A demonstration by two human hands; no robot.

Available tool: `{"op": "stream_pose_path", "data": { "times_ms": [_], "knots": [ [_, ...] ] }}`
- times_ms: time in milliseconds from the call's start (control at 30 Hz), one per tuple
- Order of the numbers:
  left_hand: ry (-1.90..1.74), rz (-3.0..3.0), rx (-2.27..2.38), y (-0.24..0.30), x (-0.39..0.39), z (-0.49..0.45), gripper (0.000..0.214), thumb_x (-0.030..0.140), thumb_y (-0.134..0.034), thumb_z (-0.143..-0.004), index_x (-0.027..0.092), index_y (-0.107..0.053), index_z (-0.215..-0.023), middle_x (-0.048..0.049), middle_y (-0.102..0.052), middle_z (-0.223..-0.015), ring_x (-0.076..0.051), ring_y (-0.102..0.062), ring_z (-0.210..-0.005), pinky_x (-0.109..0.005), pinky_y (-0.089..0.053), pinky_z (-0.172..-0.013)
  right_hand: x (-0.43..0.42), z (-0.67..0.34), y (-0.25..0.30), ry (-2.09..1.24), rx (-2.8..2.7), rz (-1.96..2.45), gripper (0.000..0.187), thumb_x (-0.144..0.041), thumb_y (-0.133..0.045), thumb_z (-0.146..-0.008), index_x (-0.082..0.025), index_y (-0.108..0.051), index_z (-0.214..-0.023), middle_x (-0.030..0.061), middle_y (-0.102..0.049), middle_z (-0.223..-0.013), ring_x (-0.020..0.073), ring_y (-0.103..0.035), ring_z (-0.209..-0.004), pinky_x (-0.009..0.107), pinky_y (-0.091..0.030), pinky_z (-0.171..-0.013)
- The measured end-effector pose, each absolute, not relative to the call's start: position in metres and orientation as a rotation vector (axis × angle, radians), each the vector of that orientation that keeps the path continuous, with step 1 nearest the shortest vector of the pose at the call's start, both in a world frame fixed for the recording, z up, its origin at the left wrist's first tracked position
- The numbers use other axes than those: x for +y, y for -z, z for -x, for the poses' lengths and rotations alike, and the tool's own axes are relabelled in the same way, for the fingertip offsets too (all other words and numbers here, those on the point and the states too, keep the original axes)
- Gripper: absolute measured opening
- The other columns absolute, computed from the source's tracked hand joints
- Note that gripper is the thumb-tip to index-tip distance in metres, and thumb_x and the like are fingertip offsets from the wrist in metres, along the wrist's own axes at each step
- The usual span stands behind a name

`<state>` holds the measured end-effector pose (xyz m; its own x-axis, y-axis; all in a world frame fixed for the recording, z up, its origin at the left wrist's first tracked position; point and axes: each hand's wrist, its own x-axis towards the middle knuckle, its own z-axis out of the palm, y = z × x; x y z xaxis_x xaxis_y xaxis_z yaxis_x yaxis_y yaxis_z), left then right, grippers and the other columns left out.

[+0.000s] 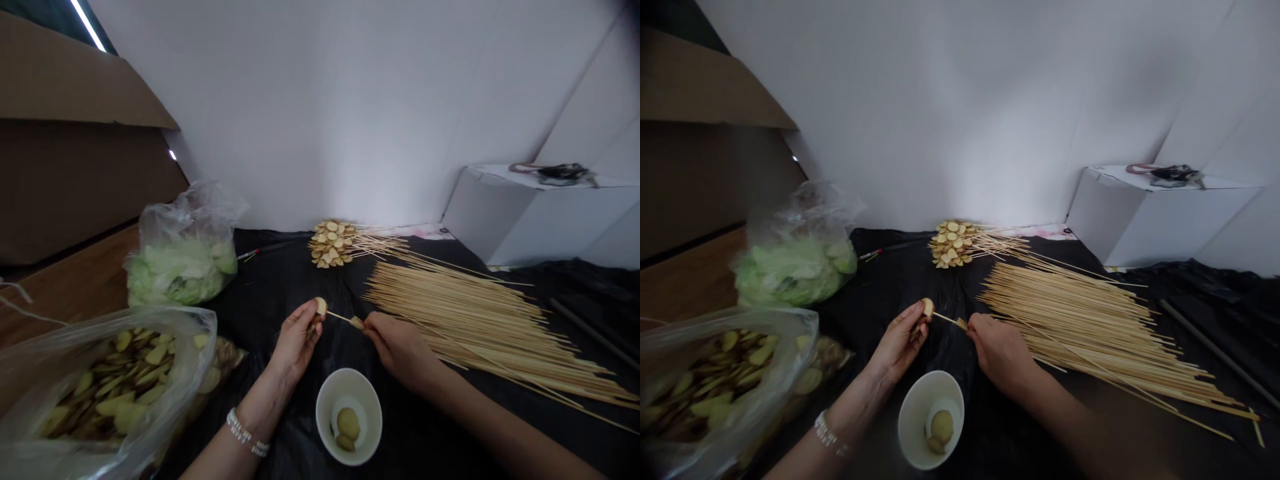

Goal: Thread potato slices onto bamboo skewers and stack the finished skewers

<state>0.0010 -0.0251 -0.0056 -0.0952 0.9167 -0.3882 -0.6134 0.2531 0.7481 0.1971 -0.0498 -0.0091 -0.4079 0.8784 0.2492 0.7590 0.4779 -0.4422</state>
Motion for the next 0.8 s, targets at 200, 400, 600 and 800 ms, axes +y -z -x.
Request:
{"op": "stream_pose_path", "data": {
  "times_ms": [200,400,600,800],
  "knots": [
    [-1.337,-0.385,1.018,0.0071,-0.0253,0.0001,0.005,0.011,-0.062,-0.080,0.011,-0.066,-0.080,-0.0021,-0.064,-0.063,-0.005,-0.059,-0.051,-0.010,-0.047,-0.045,-0.0497,-0.1967,0.0098,-0.367,-2.304,1.362,0.017,-0.023,-0.036,-0.093,-0.020,-0.049,-0.083,0.0025,-0.059,-0.078,0.0150,-0.055,-0.071,0.025,-0.035,-0.065],
    [-1.348,-0.380,1.029,0.0071,-0.0246,-0.0004,0.003,0.011,-0.064,-0.078,0.011,-0.067,-0.080,-0.0024,-0.064,-0.065,-0.006,-0.059,-0.052,-0.010,-0.047,-0.045,-0.0503,-0.1959,0.0086,-0.502,-2.246,1.344,0.017,-0.023,-0.040,-0.091,-0.020,-0.048,-0.077,0.0010,-0.058,-0.073,0.0138,-0.054,-0.067,0.024,-0.034,-0.063],
    [-1.346,-0.396,1.026,0.0076,-0.0243,0.0000,0.003,0.011,-0.064,-0.078,0.011,-0.067,-0.079,-0.0020,-0.064,-0.064,-0.006,-0.059,-0.052,-0.011,-0.047,-0.045,-0.0488,-0.1953,0.0060,-0.633,-2.148,1.306,0.018,-0.022,-0.045,-0.088,-0.021,-0.046,-0.070,-0.0012,-0.055,-0.066,0.0124,-0.050,-0.062,0.023,-0.032,-0.059],
    [-1.346,-0.390,1.032,0.0074,-0.0244,-0.0001,0.004,0.011,-0.063,-0.079,0.011,-0.066,-0.079,-0.0023,-0.064,-0.065,-0.006,-0.059,-0.053,-0.010,-0.047,-0.046,-0.0479,-0.1941,0.0100,-0.594,-2.128,1.310,0.015,-0.023,-0.047,-0.087,-0.021,-0.048,-0.072,-0.0019,-0.055,-0.066,0.0121,-0.050,-0.061,0.023,-0.031,-0.059]
  ]
}}
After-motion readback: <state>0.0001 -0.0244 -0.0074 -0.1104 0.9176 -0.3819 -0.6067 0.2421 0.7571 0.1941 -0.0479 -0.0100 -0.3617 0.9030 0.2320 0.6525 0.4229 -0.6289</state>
